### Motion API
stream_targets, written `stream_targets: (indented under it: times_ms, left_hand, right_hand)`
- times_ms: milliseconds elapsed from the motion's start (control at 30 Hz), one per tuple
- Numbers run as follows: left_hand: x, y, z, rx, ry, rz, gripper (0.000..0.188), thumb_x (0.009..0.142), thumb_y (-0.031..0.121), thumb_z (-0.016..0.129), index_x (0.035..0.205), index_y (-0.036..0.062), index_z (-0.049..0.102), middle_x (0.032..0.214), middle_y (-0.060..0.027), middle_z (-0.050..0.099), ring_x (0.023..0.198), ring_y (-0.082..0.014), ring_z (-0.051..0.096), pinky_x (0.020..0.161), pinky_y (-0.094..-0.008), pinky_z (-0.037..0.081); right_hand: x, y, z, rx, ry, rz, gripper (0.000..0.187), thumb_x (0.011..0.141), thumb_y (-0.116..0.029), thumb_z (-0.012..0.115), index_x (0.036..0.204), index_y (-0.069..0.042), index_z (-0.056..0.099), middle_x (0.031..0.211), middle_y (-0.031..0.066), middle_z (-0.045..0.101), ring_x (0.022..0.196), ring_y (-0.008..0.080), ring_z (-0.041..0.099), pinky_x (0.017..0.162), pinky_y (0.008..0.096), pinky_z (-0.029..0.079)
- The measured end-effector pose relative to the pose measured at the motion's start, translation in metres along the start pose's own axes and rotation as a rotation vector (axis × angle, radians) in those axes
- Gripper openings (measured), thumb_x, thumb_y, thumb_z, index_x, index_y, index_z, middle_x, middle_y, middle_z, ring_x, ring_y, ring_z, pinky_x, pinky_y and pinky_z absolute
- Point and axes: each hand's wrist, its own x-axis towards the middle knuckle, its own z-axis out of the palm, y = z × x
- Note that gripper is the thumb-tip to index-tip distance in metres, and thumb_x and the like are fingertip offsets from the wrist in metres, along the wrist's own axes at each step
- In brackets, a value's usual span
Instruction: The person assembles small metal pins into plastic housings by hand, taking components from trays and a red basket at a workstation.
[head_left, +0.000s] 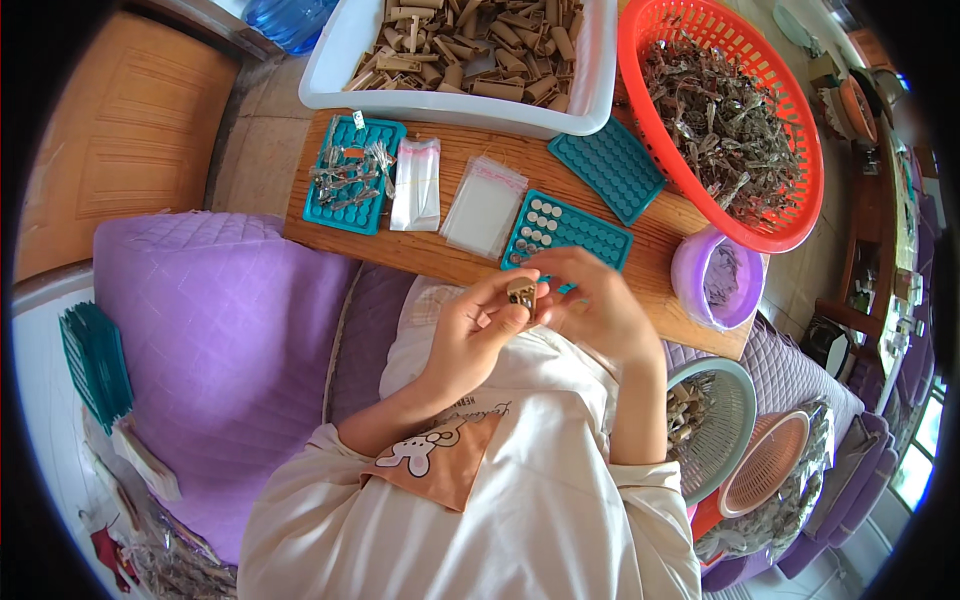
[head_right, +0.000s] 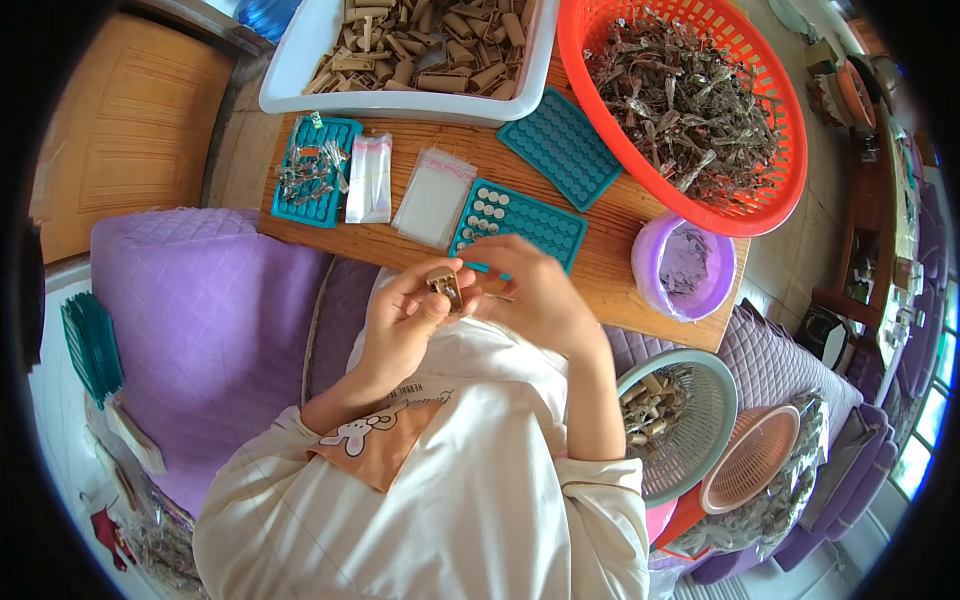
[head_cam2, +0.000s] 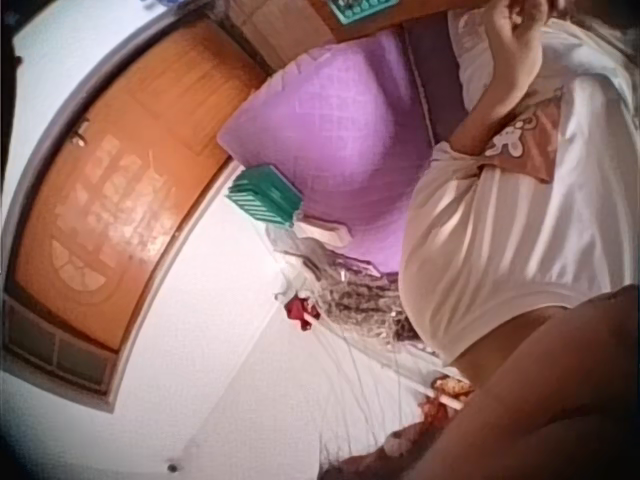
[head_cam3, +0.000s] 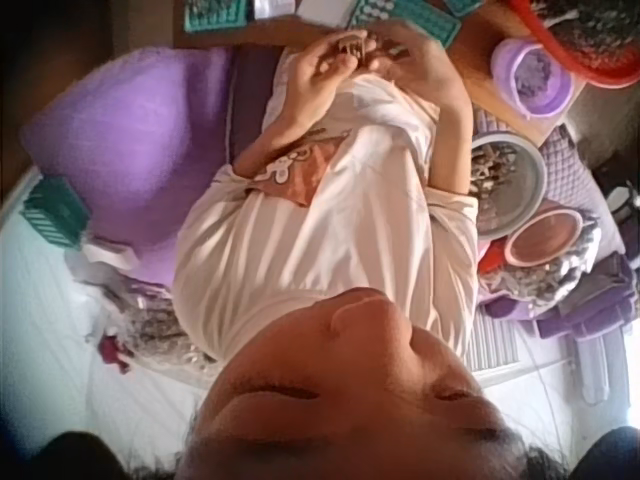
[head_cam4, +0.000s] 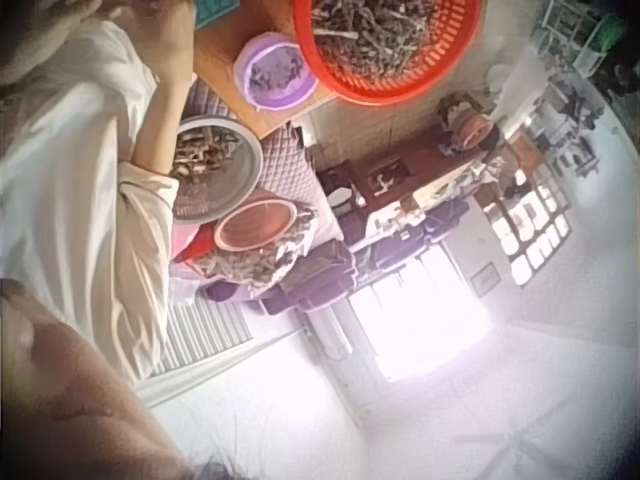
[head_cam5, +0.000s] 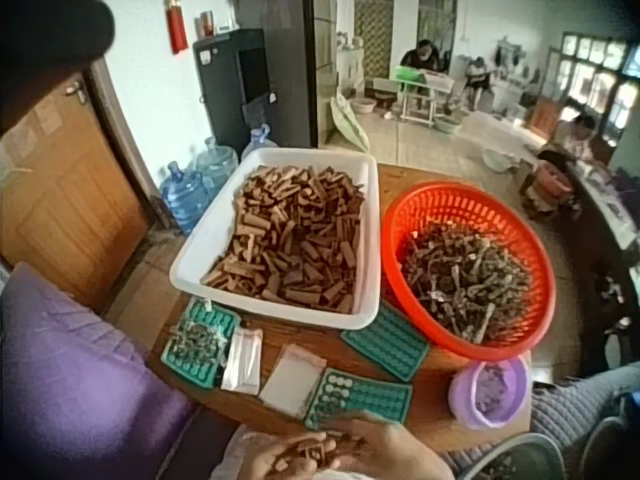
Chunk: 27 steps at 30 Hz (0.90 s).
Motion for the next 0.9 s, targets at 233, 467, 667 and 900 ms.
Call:
stream_targets:
  times_ms: [233,467,667,900]
  left_hand:
    - [0.01,0.002,-0.02,-0.203,0.103,-0.247,0.043,0.081,0.02,0.055,0.117,0.0015,0.041,0.094,-0.0126,0.057,0.078,-0.0204,0.061,0.063,-0.0273,0.053]
    - [0.014,0.002,-0.021,-0.264,0.057,-0.273,0.042,0.08,0.02,0.057,0.114,0.0008,0.043,0.09,-0.0122,0.058,0.076,-0.0206,0.061,0.063,-0.0286,0.054]
    - [0.016,0.0,-0.019,-0.246,0.029,-0.298,0.044,0.079,0.021,0.058,0.115,0.0009,0.043,0.091,-0.0115,0.058,0.076,-0.02,0.061,0.065,-0.0289,0.053]
    - [0.018,-0.007,-0.015,-0.206,0.008,-0.22,0.034,0.083,0.013,0.052,0.113,-0.0009,0.044,0.091,-0.0097,0.058,0.08,-0.0167,0.06,0.068,-0.0275,0.052]
  right_hand:
    - [0.037,0.039,-0.007,-0.526,0.465,-0.244,0.022,0.069,-0.001,0.059,0.091,-0.004,0.058,0.077,0.0108,0.058,0.07,0.0246,0.055,0.059,0.0319,0.045]
    - [0.048,0.053,-0.002,-0.677,0.468,-0.405,0.021,0.067,0.0,0.06,0.087,-0.005,0.058,0.072,0.0082,0.059,0.07,0.0235,0.055,0.06,0.0319,0.046]
    - [0.018,0.011,0.014,-0.283,0.582,-0.216,0.019,0.065,0.0,0.063,0.083,-0.005,0.057,0.075,0.0073,0.061,0.066,0.022,0.058,0.058,0.0295,0.047]
    - [0.001,-0.001,0.033,-0.412,0.468,-0.498,0.024,0.061,0.004,0.064,0.083,-0.003,0.057,0.075,0.0068,0.061,0.07,0.0212,0.06,0.059,0.0296,0.048]
